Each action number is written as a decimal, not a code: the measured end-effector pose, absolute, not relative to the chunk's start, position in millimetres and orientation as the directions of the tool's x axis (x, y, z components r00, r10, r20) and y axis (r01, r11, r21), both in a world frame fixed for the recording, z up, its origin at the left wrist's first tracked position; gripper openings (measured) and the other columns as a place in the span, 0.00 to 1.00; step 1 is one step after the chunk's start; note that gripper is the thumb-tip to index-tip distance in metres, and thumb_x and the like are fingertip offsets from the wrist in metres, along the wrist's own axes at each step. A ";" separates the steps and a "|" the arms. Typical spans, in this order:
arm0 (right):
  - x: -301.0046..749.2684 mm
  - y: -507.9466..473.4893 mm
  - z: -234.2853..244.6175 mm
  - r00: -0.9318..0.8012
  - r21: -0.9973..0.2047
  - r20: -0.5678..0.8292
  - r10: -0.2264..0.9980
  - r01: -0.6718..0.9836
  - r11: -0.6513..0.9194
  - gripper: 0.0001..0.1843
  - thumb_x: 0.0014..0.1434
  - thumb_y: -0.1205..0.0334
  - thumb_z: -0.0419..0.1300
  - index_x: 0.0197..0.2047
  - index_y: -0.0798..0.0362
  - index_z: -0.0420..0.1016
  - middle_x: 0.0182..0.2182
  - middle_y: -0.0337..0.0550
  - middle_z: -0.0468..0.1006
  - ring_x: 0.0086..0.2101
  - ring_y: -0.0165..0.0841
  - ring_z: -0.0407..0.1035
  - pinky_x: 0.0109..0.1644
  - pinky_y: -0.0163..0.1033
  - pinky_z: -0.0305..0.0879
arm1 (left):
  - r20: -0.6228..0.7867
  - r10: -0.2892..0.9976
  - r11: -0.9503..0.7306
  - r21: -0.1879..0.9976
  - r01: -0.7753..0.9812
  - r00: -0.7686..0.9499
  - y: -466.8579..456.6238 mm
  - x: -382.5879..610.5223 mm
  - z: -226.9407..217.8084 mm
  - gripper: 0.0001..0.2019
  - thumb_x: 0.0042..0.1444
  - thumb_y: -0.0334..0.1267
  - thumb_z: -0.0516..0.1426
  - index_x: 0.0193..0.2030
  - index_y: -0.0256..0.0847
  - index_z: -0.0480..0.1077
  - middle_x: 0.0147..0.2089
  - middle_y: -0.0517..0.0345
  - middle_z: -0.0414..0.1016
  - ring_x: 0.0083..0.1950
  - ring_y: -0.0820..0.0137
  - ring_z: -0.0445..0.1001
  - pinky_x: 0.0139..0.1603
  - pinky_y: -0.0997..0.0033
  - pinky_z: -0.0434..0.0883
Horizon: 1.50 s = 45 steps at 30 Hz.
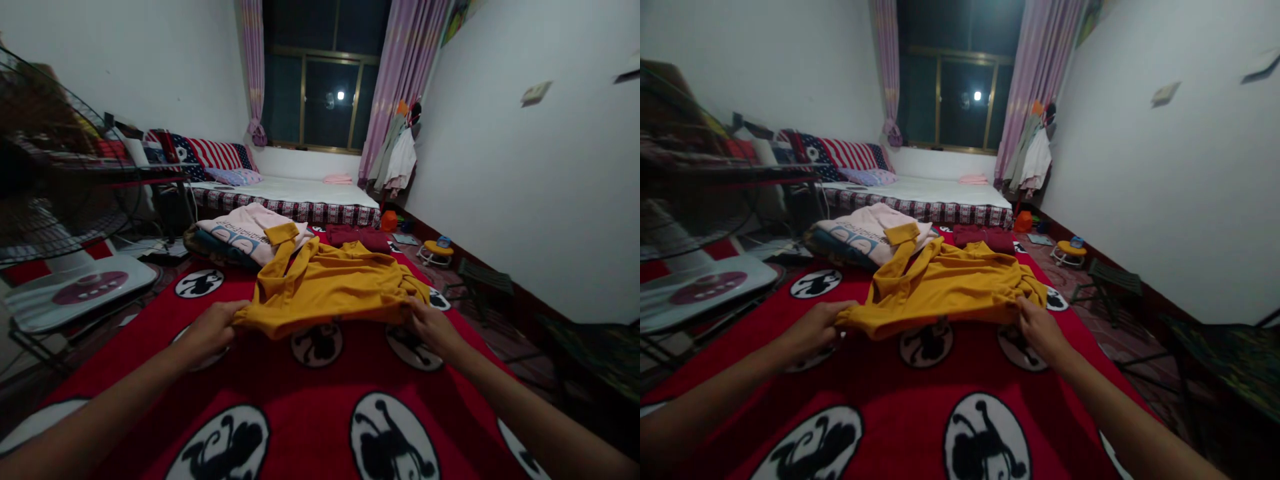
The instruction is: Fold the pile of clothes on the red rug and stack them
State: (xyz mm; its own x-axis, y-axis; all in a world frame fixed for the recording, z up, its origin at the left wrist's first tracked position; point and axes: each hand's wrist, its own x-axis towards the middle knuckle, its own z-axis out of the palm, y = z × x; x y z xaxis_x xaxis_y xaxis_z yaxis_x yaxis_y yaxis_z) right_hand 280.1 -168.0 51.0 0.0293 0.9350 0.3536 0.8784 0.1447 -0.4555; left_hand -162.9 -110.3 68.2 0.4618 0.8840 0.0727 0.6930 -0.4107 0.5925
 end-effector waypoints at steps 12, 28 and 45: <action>265.1 -151.6 104.9 0.503 -0.987 0.049 0.863 0.156 -0.035 0.17 0.42 0.48 0.60 0.31 0.51 0.68 0.17 0.31 0.62 0.18 0.27 0.56 0.22 0.33 0.54 | -0.124 0.982 0.098 0.980 0.173 0.144 -88.2 -146.0 131.9 0.23 0.39 0.44 0.68 0.41 0.35 0.72 0.28 0.53 0.78 0.17 0.71 0.71 0.16 0.78 0.67; 144.0 -179.8 104.4 -0.519 -0.087 0.662 0.542 0.664 0.742 0.10 0.61 0.68 0.53 0.41 0.46 0.72 0.53 0.43 0.70 0.44 0.34 0.71 0.45 0.39 0.68 | 0.160 0.742 -0.049 0.981 -0.186 0.651 -101.2 -46.1 115.3 0.24 0.51 0.48 0.64 0.51 0.37 0.72 0.47 0.48 0.78 0.46 0.62 0.77 0.45 0.68 0.73; 153.1 -106.0 59.2 0.195 -0.890 0.367 0.909 0.356 0.283 0.12 0.51 0.53 0.60 0.34 0.52 0.73 0.33 0.41 0.78 0.36 0.37 0.72 0.42 0.40 0.70 | 0.600 0.775 -0.624 0.672 0.398 0.201 -146.5 -46.7 99.1 0.16 0.58 0.45 0.55 0.50 0.40 0.68 0.51 0.47 0.72 0.52 0.60 0.71 0.50 0.62 0.69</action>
State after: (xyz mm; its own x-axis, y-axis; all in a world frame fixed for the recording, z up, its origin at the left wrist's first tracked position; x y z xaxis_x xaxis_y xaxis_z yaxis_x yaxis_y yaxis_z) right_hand 153.1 -106.0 59.2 0.1953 0.9093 0.3673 0.3563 0.2832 -0.8904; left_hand -46.7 -146.5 99.1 0.2007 0.7745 0.5999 0.3981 -0.6240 0.6724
